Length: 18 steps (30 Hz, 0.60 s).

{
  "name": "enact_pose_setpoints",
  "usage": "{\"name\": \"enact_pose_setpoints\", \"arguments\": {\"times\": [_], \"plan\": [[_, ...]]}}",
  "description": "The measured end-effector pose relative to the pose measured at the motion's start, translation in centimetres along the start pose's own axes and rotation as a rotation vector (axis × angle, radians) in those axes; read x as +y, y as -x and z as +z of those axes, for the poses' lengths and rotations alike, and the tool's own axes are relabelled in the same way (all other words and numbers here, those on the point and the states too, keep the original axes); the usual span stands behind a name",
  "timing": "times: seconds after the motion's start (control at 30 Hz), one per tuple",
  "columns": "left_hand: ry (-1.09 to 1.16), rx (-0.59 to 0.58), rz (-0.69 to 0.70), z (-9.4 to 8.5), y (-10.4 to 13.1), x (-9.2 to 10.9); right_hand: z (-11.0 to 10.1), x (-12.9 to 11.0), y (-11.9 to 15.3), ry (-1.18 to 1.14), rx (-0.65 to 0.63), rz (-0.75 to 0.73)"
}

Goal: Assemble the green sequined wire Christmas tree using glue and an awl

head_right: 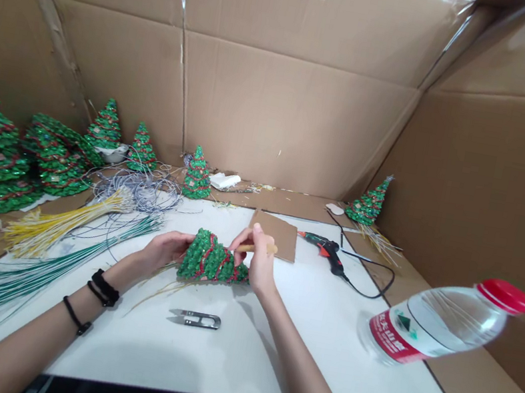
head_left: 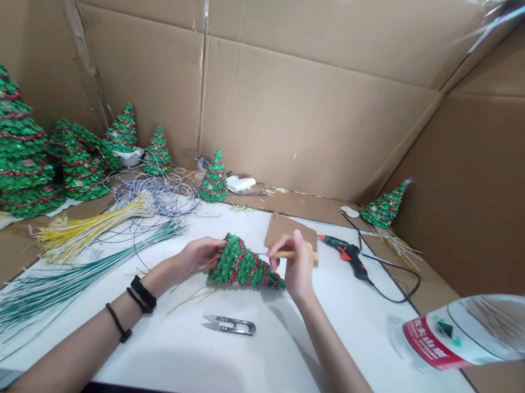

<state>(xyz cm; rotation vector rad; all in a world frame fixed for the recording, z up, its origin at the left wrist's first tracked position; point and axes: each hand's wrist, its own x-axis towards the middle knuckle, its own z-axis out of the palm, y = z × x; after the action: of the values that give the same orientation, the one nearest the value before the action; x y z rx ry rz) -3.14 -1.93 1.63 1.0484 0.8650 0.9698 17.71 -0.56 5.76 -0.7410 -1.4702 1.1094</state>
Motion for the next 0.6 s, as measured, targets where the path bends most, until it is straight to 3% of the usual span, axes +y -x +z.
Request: {"name": "enact_pose_setpoints", "arguments": {"times": [0.27,0.6], "plan": [[-0.101,-0.175,-0.033,-0.05,0.48,0.82,0.48,0.49,0.36,0.037,-0.045,0.020],[-0.061,-0.203,-0.050,-0.16,0.62,0.84,0.89,0.76,0.63,0.007,-0.067,-0.020]]}}
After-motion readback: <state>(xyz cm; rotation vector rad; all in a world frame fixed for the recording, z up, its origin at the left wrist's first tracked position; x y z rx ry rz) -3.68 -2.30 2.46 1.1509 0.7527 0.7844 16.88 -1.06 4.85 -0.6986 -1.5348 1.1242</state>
